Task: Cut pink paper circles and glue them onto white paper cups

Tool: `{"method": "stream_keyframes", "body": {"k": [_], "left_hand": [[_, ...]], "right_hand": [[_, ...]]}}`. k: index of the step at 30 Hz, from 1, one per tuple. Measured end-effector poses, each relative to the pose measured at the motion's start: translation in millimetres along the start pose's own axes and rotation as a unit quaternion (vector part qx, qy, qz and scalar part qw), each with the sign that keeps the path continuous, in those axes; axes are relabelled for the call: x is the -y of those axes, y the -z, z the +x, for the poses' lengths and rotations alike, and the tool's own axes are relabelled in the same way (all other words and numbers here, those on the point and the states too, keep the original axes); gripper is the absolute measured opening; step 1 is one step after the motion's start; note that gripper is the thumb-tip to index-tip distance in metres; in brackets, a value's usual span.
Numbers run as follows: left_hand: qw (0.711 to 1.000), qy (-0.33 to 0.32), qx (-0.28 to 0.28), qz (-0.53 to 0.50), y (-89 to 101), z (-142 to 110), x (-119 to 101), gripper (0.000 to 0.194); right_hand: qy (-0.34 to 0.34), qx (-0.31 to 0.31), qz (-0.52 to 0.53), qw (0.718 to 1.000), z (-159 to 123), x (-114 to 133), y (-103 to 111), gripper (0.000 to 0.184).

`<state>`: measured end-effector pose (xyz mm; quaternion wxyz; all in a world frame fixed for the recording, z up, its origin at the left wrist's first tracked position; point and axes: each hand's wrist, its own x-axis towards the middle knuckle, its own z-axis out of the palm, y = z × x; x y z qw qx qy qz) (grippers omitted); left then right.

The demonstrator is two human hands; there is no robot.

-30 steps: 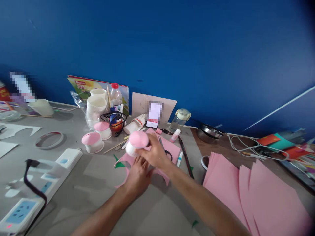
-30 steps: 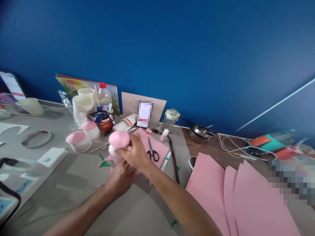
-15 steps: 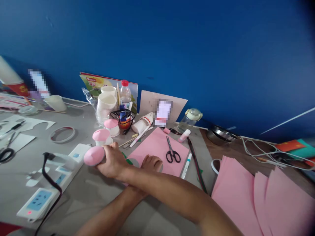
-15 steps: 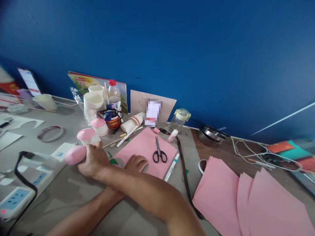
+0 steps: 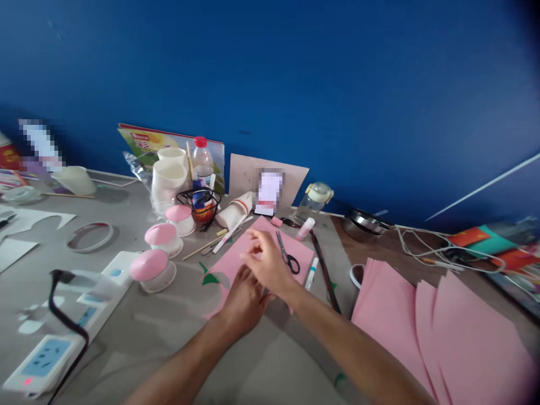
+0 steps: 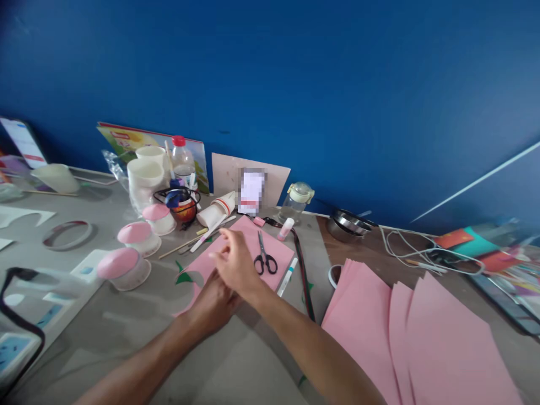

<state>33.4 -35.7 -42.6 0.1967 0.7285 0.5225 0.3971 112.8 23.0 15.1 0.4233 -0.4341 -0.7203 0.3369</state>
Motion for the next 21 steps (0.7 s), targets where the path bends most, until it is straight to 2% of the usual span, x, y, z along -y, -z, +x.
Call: {"method": "stream_keyframes", "body": {"k": [3, 4, 7, 10, 13, 17, 21], "left_hand": [[0.994, -0.070, 0.068, 0.057, 11.5, 2.3, -5.0, 0.025], [0.992, -0.084, 0.067, 0.068, 15.0, 3.7, -5.2, 0.023], [0.991, -0.114, 0.010, 0.073, 24.0, 10.3, 1.3, 0.019], [0.989, -0.080, -0.061, 0.112, 31.3, 18.1, 18.0, 0.018], [0.977, -0.032, -0.108, 0.180, 35.3, 21.0, 35.8, 0.024], [0.965, -0.008, -0.072, 0.254, 33.7, 17.4, 46.1, 0.029], [0.963, -0.003, -0.033, 0.267, 31.9, 16.1, 40.6, 0.022]], "right_hand": [[-0.039, -0.043, -0.072, 0.996, -6.4, -31.5, 47.7, 0.035], [-0.050, -0.045, -0.101, 0.993, -10.0, -40.4, 60.0, 0.033], [-0.058, -0.028, -0.186, 0.980, -21.5, -57.4, 83.8, 0.021], [-0.045, 0.015, -0.256, 0.965, -28.7, -59.8, 89.6, 0.015], [-0.040, 0.045, -0.320, 0.946, -31.6, -55.0, 85.3, 0.016], [-0.029, 0.065, -0.393, 0.917, -35.1, -52.1, 79.9, 0.022], [-0.011, 0.075, -0.420, 0.905, -38.6, -54.1, 80.3, 0.021]]}}
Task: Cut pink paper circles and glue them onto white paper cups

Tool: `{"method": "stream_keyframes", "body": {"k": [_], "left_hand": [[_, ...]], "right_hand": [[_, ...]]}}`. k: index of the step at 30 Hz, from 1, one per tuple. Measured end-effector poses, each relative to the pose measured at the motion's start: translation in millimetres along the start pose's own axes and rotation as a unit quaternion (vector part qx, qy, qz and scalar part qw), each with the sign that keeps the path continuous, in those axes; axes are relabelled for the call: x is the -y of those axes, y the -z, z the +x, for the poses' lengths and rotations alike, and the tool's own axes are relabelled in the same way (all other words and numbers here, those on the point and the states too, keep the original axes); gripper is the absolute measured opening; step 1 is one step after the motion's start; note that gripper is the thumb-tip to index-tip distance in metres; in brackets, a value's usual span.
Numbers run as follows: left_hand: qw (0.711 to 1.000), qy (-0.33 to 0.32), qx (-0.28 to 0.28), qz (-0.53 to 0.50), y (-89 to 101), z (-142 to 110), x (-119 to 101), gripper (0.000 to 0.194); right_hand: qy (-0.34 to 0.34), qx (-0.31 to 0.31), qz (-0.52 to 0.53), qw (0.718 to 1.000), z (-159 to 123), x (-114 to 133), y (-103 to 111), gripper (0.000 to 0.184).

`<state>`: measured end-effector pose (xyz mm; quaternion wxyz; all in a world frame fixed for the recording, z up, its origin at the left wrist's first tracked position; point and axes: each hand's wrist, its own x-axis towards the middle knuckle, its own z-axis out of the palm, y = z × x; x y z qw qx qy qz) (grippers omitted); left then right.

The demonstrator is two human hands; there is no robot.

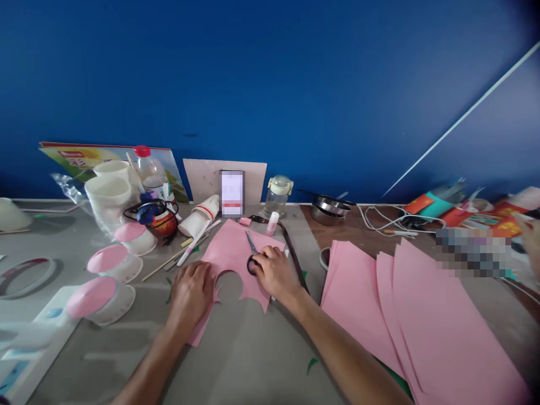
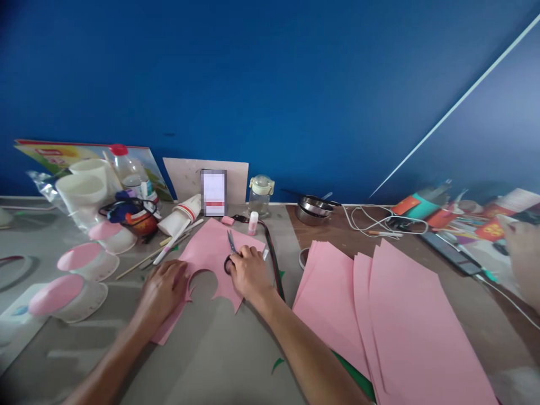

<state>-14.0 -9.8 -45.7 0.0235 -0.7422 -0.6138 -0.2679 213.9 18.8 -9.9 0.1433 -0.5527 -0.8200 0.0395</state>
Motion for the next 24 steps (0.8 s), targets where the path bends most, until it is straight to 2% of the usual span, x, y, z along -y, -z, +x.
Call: {"method": "stream_keyframes", "body": {"k": [5, 10, 13, 16, 19, 24], "left_hand": [[0.999, -0.007, 0.022, -0.030, 6.4, 2.1, -6.9, 0.023], [0.999, -0.032, -0.024, -0.005, 6.8, 1.2, -8.1, 0.021], [0.999, -0.044, -0.011, 0.005, 7.7, -0.2, -10.6, 0.020], [0.999, -0.044, 0.014, -0.004, 12.4, -0.6, -15.0, 0.018], [0.999, -0.016, 0.029, -0.019, 18.1, -0.2, -19.0, 0.018], [0.999, -0.012, 0.036, -0.030, 19.8, -0.5, -22.4, 0.022]], "right_hand": [[-0.013, -0.011, 0.014, 1.000, 1.4, -1.1, 0.1, 0.018], [-0.023, -0.048, 0.072, 0.996, 5.3, -1.3, 4.9, 0.018], [-0.006, -0.061, 0.098, 0.993, 11.0, 2.8, 12.1, 0.018], [0.030, -0.062, 0.122, 0.990, 23.8, 13.8, 20.7, 0.017], [0.067, -0.065, 0.156, 0.983, 43.8, 30.7, 26.9, 0.017], [0.107, -0.072, 0.181, 0.975, 77.7, 59.7, 28.2, 0.017]]}}
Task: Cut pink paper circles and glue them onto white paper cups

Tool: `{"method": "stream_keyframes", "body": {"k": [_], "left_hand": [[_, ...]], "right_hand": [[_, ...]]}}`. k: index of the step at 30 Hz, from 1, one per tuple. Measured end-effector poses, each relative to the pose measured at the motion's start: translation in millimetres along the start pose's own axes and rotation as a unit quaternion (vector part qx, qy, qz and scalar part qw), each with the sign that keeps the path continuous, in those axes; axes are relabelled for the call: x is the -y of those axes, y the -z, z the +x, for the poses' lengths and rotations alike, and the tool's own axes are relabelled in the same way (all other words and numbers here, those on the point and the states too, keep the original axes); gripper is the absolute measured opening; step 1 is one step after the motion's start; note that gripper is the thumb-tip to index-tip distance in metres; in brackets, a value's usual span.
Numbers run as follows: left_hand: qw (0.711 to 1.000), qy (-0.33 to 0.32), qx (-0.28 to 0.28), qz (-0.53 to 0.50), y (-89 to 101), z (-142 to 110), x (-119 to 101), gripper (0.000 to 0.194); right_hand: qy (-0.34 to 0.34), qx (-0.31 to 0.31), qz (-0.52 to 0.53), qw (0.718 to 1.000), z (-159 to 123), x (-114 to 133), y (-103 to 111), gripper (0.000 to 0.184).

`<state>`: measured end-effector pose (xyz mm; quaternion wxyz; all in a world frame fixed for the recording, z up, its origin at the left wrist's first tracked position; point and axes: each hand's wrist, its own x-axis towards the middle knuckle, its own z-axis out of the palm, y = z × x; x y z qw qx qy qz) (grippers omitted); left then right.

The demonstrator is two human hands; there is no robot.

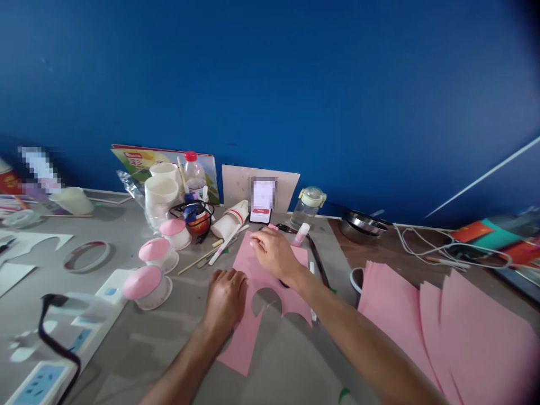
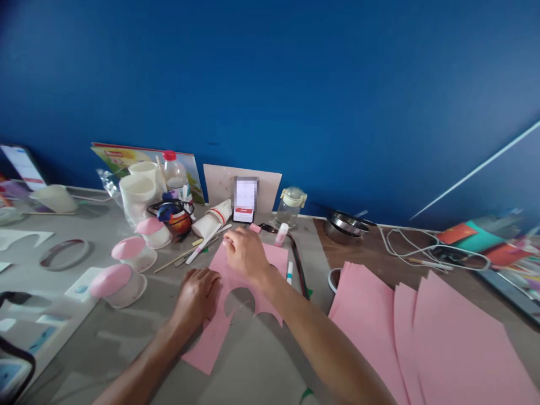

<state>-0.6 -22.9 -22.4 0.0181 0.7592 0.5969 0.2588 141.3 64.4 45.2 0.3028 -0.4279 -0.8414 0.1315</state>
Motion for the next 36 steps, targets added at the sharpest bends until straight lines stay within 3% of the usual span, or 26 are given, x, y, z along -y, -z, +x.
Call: {"method": "stream_keyframes", "body": {"k": [6, 11, 17, 21, 26, 33, 36], "left_hand": [[1.000, -0.015, -0.007, -0.002, -5.2, -1.4, -2.8, 0.025], [0.999, -0.026, -0.027, 0.002, -8.1, -1.3, -3.2, 0.024], [0.998, -0.025, -0.045, -0.026, -13.0, -2.4, -2.9, 0.021], [0.997, -0.023, -0.053, -0.049, -15.9, -4.2, -2.3, 0.019], [0.997, -0.029, -0.045, -0.063, -14.2, -4.0, -1.9, 0.018], [0.997, -0.020, -0.031, -0.070, -9.6, -2.6, -3.9, 0.019], [0.998, -0.020, -0.028, -0.060, -6.5, -1.8, -5.8, 0.019]], "right_hand": [[0.073, -0.014, -0.001, 0.997, 49.1, 21.7, -6.7, 0.024], [0.154, -0.035, -0.046, 0.986, 119.5, 70.8, -13.1, 0.038], [0.205, 0.042, -0.132, 0.969, 186.0, 127.6, -46.6, 0.033], [0.210, 0.111, -0.170, 0.956, 198.4, 138.6, -69.4, 0.024], [0.198, 0.149, -0.152, 0.957, 202.6, 138.6, -79.6, 0.024], [0.188, 0.112, -0.139, 0.966, 210.6, 139.5, -79.7, 0.020], [0.161, 0.080, -0.112, 0.977, 213.3, 142.5, -64.3, 0.018]]}}
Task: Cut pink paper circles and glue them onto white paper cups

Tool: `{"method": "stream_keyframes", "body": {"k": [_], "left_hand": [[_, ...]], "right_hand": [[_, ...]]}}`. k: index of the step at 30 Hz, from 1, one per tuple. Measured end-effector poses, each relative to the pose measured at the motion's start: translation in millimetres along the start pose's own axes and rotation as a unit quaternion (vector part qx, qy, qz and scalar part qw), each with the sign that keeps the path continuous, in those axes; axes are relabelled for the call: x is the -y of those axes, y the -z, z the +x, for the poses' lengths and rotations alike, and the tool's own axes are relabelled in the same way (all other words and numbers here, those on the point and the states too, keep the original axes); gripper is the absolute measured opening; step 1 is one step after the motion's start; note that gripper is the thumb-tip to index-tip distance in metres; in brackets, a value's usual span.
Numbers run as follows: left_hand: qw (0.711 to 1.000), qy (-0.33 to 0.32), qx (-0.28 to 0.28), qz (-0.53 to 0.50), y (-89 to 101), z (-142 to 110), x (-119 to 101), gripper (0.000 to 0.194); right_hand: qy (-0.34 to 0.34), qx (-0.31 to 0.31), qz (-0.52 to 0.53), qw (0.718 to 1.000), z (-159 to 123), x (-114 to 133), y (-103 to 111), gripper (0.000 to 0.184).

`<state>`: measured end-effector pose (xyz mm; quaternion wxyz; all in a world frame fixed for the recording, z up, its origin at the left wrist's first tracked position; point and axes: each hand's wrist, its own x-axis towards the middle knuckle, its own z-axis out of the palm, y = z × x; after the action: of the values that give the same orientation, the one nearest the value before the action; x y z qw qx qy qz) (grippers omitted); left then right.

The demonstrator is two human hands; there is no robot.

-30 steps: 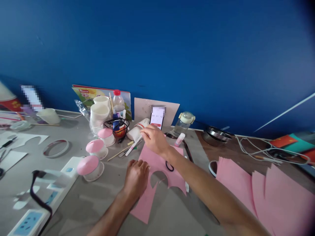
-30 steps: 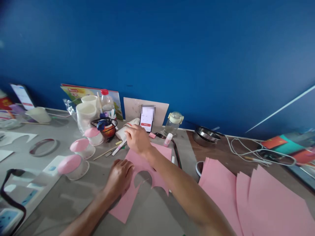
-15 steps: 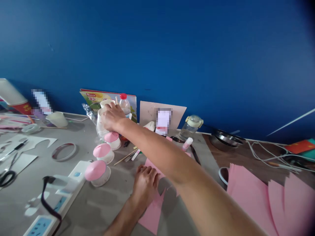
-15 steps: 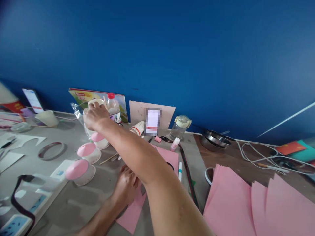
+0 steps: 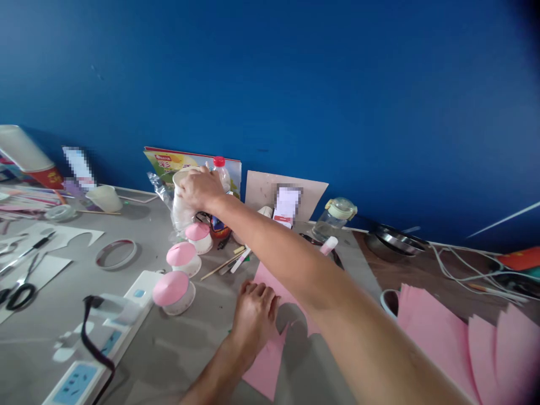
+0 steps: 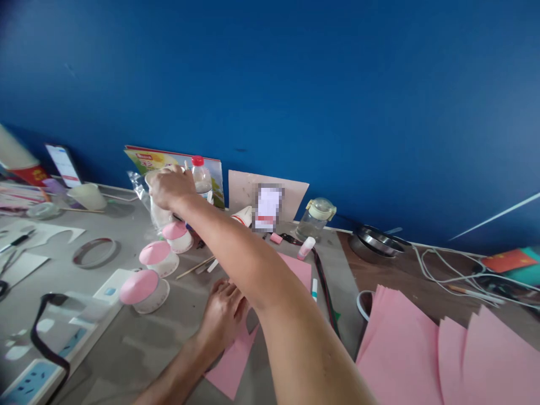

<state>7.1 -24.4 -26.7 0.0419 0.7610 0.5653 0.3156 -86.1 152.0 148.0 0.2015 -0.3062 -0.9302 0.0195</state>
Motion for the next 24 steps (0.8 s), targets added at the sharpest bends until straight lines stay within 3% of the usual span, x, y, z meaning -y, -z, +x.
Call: {"method": "stream_keyframes", "body": {"k": [4, 5, 7, 8, 10, 13, 15, 17, 19, 21, 22, 23, 24], "left_hand": [[1.000, -0.008, -0.027, -0.012, 5.1, 1.8, -2.7, 0.019], [0.999, -0.004, -0.043, -0.028, 6.2, 2.1, -2.8, 0.015], [0.994, 0.016, -0.086, -0.072, 7.5, 2.1, -1.9, 0.012], [0.989, 0.035, -0.105, -0.098, 7.5, 1.9, -0.9, 0.021], [0.979, 0.063, -0.129, -0.146, 6.1, 1.2, 1.5, 0.035], [0.964, 0.071, -0.135, -0.218, 1.7, 0.8, 2.9, 0.064], [0.955, 0.078, -0.122, -0.260, 0.0, 1.0, -0.5, 0.075], [0.942, 0.096, -0.074, -0.314, 0.6, 1.3, -7.6, 0.075], [0.925, 0.118, -0.028, -0.361, 2.5, 1.2, -15.7, 0.069], [0.917, 0.144, -0.002, -0.371, 3.5, 0.4, -21.1, 0.062], [0.919, 0.160, 0.003, -0.361, 3.1, -0.2, -22.1, 0.059], [0.921, 0.175, 0.005, -0.348, 2.2, -0.8, -21.7, 0.057], [0.922, 0.191, 0.007, -0.336, 0.5, -1.5, -20.2, 0.057]], "right_hand": [[-0.042, -0.166, 0.060, 0.983, -28.7, -12.9, 49.1, 0.034], [-0.044, -0.204, 0.107, 0.972, -45.7, -19.3, 61.8, 0.040], [-0.083, -0.221, 0.257, 0.937, -92.7, -33.9, 79.1, 0.043], [-0.118, -0.232, 0.343, 0.903, -121.4, -40.9, 81.9, 0.041], [-0.199, -0.220, 0.511, 0.807, -183.2, -51.2, 73.4, 0.036], [-0.339, -0.145, 0.696, 0.616, -265.1, -51.0, 33.7, 0.024], [-0.388, -0.093, 0.768, 0.500, -299.7, -41.1, 2.9, 0.022], [-0.387, -0.070, 0.809, 0.436, -317.0, -28.2, -19.4, 0.024], [-0.372, -0.077, 0.822, 0.424, -323.4, -19.3, -28.1, 0.024], [-0.376, -0.081, 0.807, 0.449, -327.9, -20.3, -24.2, 0.021], [-0.386, -0.086, 0.783, 0.479, -331.5, -25.4, -19.0, 0.019], [-0.398, -0.093, 0.746, 0.526, -336.5, -33.4, -12.4, 0.017], [-0.415, -0.140, 0.683, 0.585, -342.8, -43.8, -5.2, 0.017]]}}
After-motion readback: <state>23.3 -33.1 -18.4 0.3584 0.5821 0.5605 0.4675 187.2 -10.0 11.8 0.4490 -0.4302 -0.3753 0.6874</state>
